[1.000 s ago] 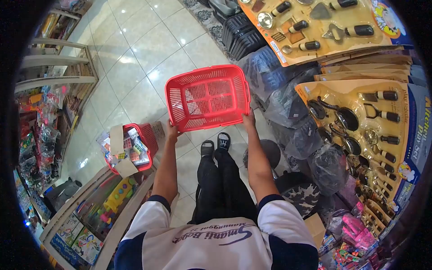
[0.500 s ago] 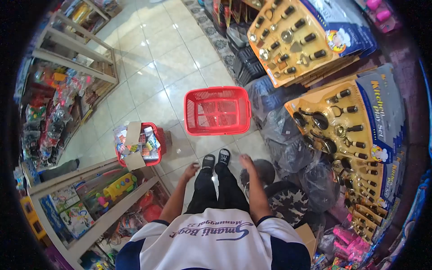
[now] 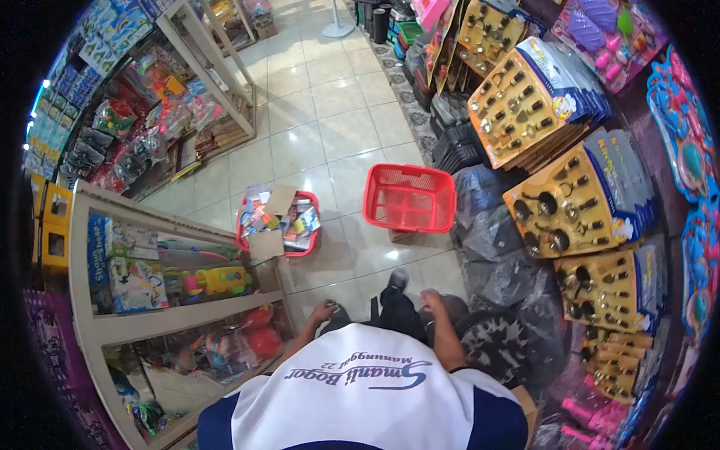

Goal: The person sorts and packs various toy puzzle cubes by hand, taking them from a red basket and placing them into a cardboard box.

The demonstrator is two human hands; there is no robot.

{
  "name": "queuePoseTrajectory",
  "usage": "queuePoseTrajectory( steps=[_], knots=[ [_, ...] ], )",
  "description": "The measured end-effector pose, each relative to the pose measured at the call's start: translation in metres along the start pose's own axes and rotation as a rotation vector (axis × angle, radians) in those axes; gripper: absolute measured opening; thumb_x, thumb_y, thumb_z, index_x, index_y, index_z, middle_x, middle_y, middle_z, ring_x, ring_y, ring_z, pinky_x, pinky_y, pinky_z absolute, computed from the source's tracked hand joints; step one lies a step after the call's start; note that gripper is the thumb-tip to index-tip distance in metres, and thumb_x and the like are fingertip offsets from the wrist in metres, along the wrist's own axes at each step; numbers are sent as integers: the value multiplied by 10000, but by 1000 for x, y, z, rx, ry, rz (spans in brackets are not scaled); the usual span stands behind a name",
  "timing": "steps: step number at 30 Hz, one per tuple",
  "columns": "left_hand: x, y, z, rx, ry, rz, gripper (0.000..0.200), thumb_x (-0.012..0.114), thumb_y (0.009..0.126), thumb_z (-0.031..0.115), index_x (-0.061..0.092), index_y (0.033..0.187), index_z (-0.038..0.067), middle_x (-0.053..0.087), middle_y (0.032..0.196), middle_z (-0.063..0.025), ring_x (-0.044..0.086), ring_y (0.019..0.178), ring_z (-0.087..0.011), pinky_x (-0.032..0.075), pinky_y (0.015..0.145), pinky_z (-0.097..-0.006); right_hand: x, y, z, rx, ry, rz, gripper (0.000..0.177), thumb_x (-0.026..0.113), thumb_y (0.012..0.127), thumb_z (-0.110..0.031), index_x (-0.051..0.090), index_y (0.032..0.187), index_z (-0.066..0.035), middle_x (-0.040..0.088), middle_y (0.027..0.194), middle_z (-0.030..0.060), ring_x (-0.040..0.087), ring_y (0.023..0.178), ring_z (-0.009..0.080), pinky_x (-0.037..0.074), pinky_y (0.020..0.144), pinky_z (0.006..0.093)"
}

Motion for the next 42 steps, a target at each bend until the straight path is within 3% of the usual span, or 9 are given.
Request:
queuePoseTrajectory(
  steps=[4,7,10,18,23,29,33,37,42],
  knots=[
    [-46,-23,-15,22,-114,47,420,664,816,217,553,1155,-5,655,996,-163,628,891,-237,496,763,-333,48,-30,-17,-86,-62,-28,196,562,853,-285,578,985,-140,610,864,11,586,779,157,483,697,409],
    [-85,-18,-65,94,-78,105,417,655,812,228,539,1186,86,601,864,-69,541,738,-140,420,508,-273,102,-36,-22,-130,-88,-94,178,550,859,-277,580,976,-146,608,849,0,591,762,144,490,675,390],
    [-119,-35,-106,93,-103,161,414,671,804,203,547,1138,-7,650,927,-168,625,867,-237,495,757,-336,147,-47,-21,-177,-144,-139,204,550,869,-297,558,1016,-155,614,926,6,605,819,148,489,691,389],
    [-142,-82,-230,-116,-231,243,394,677,785,244,578,1106,38,635,821,-99,574,634,-182,476,575,-326,222,-62,-37,-257,-305,-201,188,554,873,-307,575,970,-148,614,923,7,602,780,123,480,629,312],
    [-153,-95,-202,-273,-259,237,392,664,793,279,587,1092,38,628,774,-79,557,578,-169,460,512,-334,242,-43,-64,-210,-399,-228,232,566,862,-327,564,1010,-149,602,911,8,600,777,137,478,633,318],
    [-214,-1,-166,-88,10,305,464,629,802,279,551,1176,15,633,1090,-179,574,1070,-284,424,929,-363,298,26,-109,-266,-520,-274,247,568,849,-337,549,986,-132,582,870,11,574,741,128,460,602,292],
    [-263,75,-155,119,-147,460,433,622,800,239,547,1163,14,639,1025,-172,615,960,-309,470,843,-387,358,74,-149,-403,-543,-237,364,608,825,-341,523,1087,-102,552,684,17,532,600,113,406,475,274],
    [-329,71,-98,78,90,726,399,618,798,222,543,1126,6,616,973,-222,594,918,-388,469,807,-443,410,116,-196,-642,-801,-53,611,653,782,-397,461,1231,-29,632,929,154,618,843,263,500,719,373],
    [-401,101,-60,239,370,862,364,558,843,204,531,1137,-9,583,1022,-252,551,983,-409,434,851,-464,435,130,-222,-445,-802,174,825,669,708,-515,392,1244,47,552,1173,293,546,1107,405,443,919,422]
  ],
)
Point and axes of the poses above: each hand's wrist, its own y-axis towards the middle knuckle, its own x-axis out of the palm, z = x × y, the point moved 10 cm from there along y, towards the middle knuckle
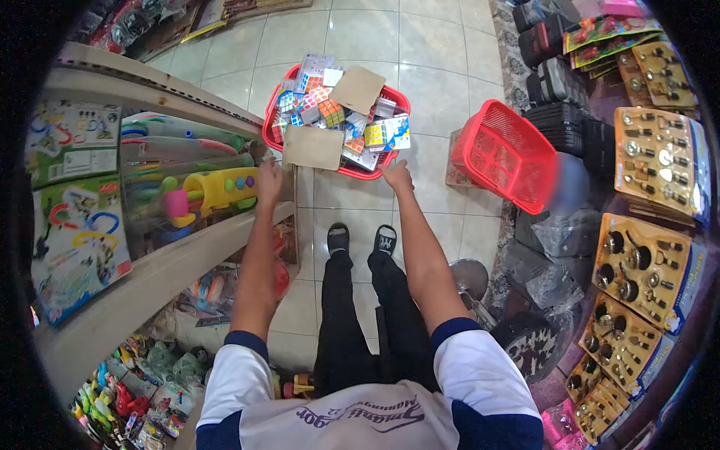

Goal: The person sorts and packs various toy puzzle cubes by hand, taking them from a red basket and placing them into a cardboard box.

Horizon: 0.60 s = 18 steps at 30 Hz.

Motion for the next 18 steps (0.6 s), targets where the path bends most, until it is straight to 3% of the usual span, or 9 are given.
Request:
queuePoseTrajectory(
  steps=[1,5,6,9,10,15,16,18],
  knots=[
    [-13,14,7,36,-21,38,377,556,841,192,518,1154,-16,577,1044,-260,546,998,-411,429,863,-465,5,7,-4,5,20,16,831,667,709,-527,404,1219,75,545,1174,306,539,1112,413,440,921,415],
    [6,78,-14,210,-61,132,447,545,830,140,460,1238,-20,553,1125,-282,529,1063,-419,412,909,-460,30,50,6,-3,301,103,686,651,770,-402,387,1242,19,567,1158,272,563,1073,395,449,896,417],
    [12,92,-27,191,-81,127,465,542,825,140,449,1253,-16,546,1144,-284,524,1078,-418,408,918,-454,23,44,1,-8,353,175,594,630,794,-332,394,1226,0,588,1113,263,574,1045,400,453,880,431],
    [33,113,-41,92,-170,66,517,534,809,136,411,1286,-22,515,1203,-290,494,1129,-420,388,958,-441,13,40,2,-11,345,284,558,622,796,-313,401,1204,-3,605,1056,263,584,1009,418,456,867,446],
    [38,117,-44,39,-203,20,531,532,804,132,395,1289,-35,499,1224,-291,474,1151,-423,375,979,-440,8,37,0,-60,365,323,519,597,807,-309,376,1202,-55,593,1020,316,552,987,487,437,859,509],
    [34,116,-35,-153,-293,-91,558,539,788,151,392,1299,-20,491,1232,-293,473,1160,-413,370,986,-413,0,57,5,-32,460,378,459,608,777,-244,434,1166,-75,615,1022,261,571,978,453,446,846,496],
    [40,119,-38,-107,-370,-89,497,566,775,153,472,1241,8,571,1131,-254,547,1071,-383,415,921,-413,1,64,9,-12,472,401,457,611,770,-237,440,1163,-77,619,1017,252,573,976,448,448,846,492],
    [57,118,-59,-196,-330,-151,433,575,771,158,527,1179,23,611,1045,-218,588,997,-350,440,874,-418,-3,65,12,74,518,445,393,619,749,-215,511,1097,-69,632,1000,220,585,974,421,454,851,466]
  ],
)
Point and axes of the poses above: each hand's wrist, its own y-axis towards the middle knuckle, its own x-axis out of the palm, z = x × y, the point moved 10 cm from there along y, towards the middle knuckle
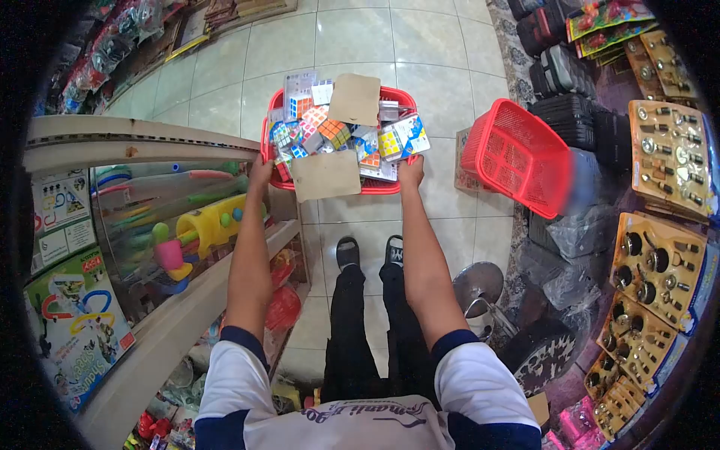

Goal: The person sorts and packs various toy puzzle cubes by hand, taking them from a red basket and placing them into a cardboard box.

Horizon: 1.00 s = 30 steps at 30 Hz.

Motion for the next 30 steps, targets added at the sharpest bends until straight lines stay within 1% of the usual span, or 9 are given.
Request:
queuePoseTrajectory(
  steps=[3,8,12,14,18,24,26,28,30],
  knots=[
    [5,-2,-14,-33,-158,50,341,632,768,242,609,1050,51,656,922,-180,634,891,-295,469,802,-406,14,30,24,74,7,-4,284,613,753,-118,566,1026,-51,648,970,156,637,848,325,492,756,394],
    [1,-13,-11,-55,-187,261,412,709,746,347,627,1011,42,660,915,-195,634,874,-306,467,782,-398,-25,-1,-23,186,-41,119,295,643,689,-283,644,906,-82,655,958,195,609,936,397,473,828,461],
    [-16,-51,14,-107,64,374,445,686,787,375,644,1003,-12,669,916,-184,638,841,-292,465,782,-385,-42,-3,-26,169,-41,140,282,643,673,-259,641,896,-88,658,936,189,617,914,388,475,815,458],
    [-27,-75,39,15,-47,361,436,677,798,361,639,1020,-11,667,918,-188,637,838,-291,465,772,-377,-54,-3,-27,83,3,110,282,642,679,-255,636,900,-80,657,917,192,618,899,386,474,798,455],
    [-47,-133,78,33,-94,268,381,667,818,297,629,1048,-4,666,944,-175,627,836,-269,460,772,-352,-121,-42,-48,2,-6,78,289,652,700,-274,627,897,-64,655,880,196,617,865,392,470,766,449],
    [-92,-235,133,199,-244,250,285,659,810,200,622,972,-31,643,803,-171,613,743,-269,460,710,-362,-247,-137,-54,-168,139,19,273,636,734,-228,601,939,-51,649,844,189,627,826,371,467,729,430],
    [-108,-273,154,189,-252,185,254,654,809,166,616,953,-40,647,803,-159,609,728,-237,460,699,-350,-283,-164,-35,-156,111,-88,260,611,739,-171,590,962,-40,644,805,148,644,794,303,478,711,394],
    [-113,-296,179,225,-339,123,232,647,809,133,614,953,-45,648,812,-140,602,732,-197,462,692,-336,-323,-205,-36,-176,276,-121,224,519,754,2,560,972,-32,583,767,51,566,616,121,466,562,273],
    [-123,-323,206,259,-356,75,216,636,809,108,617,963,-42,644,818,-114,591,744,-163,464,690,-318,-371,-246,-43,-213,290,-31,260,504,749,23,548,999,-35,578,780,55,557,595,105,452,523,251]
  ],
)
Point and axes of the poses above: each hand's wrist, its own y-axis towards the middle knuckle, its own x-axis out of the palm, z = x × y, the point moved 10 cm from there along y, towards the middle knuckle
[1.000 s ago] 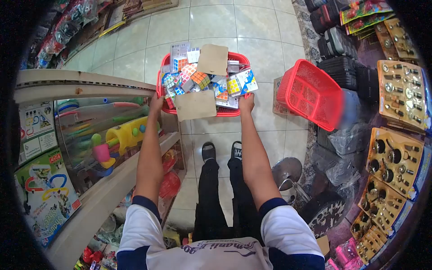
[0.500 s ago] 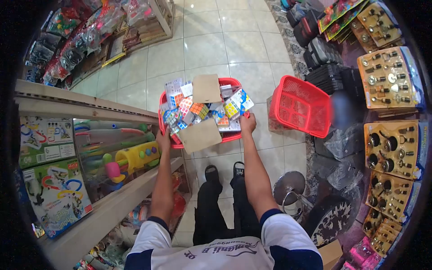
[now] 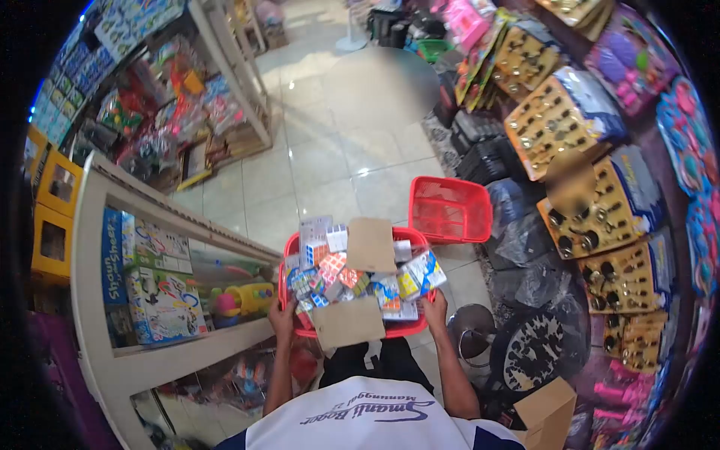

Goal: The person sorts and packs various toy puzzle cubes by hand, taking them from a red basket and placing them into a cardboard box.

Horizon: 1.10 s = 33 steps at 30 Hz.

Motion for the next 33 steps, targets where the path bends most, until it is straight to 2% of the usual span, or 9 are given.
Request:
queuePoseTrajectory(
  steps=[3,9,10,14,17,21,22,23,33],
  knots=[
    [17,-19,57,36,-47,-71,215,626,806,95,623,976,-35,633,818,-82,577,751,-133,464,691,-295,-46,-50,10,143,306,94,280,524,732,12,546,1007,-34,573,797,54,559,630,117,458,556,261],
    [73,-31,137,110,130,-316,281,629,790,151,616,998,-39,626,798,-88,560,720,-132,459,679,-296,-145,-136,-28,25,-28,460,196,632,695,-95,550,841,7,557,768,132,527,730,257,415,708,372],
    [87,-24,143,275,119,-314,263,619,780,144,607,969,-39,619,758,-98,551,669,-151,452,645,-306,-154,-146,-27,61,18,493,198,630,699,-83,556,857,9,567,782,127,534,744,249,416,719,363],
    [156,-35,180,280,68,-518,211,607,769,128,596,899,-39,605,721,-123,550,633,-172,444,617,-317,-191,-183,-12,-72,31,722,147,598,707,-11,548,841,23,558,748,98,553,708,204,441,683,332],
    [215,-46,198,429,80,-632,205,599,775,124,596,892,-45,607,721,-110,545,633,-167,445,618,-322,-222,-203,17,-27,167,824,161,597,701,-5,557,855,22,571,774,99,556,729,190,442,702,318],
    [281,-95,244,398,-5,-814,213,587,790,118,601,906,-60,631,749,-117,578,677,-168,461,650,-308,-264,-232,19,109,473,934,199,618,690,-10,577,882,21,587,800,102,562,750,198,443,717,316],
    [298,-105,253,466,37,-823,205,581,796,110,605,903,-64,639,759,-131,590,687,-171,466,653,-305,-284,-237,12,0,131,963,160,576,722,13,571,882,8,581,817,41,512,743,125,435,699,287],
    [319,-119,264,460,63,-862,204,582,796,110,606,900,-64,638,755,-131,589,685,-170,466,649,-305,-303,-245,25,30,71,1012,148,588,718,-2,576,865,6,581,794,38,513,743,120,431,694,286],
    [481,-259,309,588,82,-1193,234,585,784,125,617,919,-64,621,683,-105,568,604,-148,454,578,-299,-404,-329,71,161,258,1297,205,614,682,-17,611,885,10,619,793,72,557,741,155,449,694,299]
  ],
)
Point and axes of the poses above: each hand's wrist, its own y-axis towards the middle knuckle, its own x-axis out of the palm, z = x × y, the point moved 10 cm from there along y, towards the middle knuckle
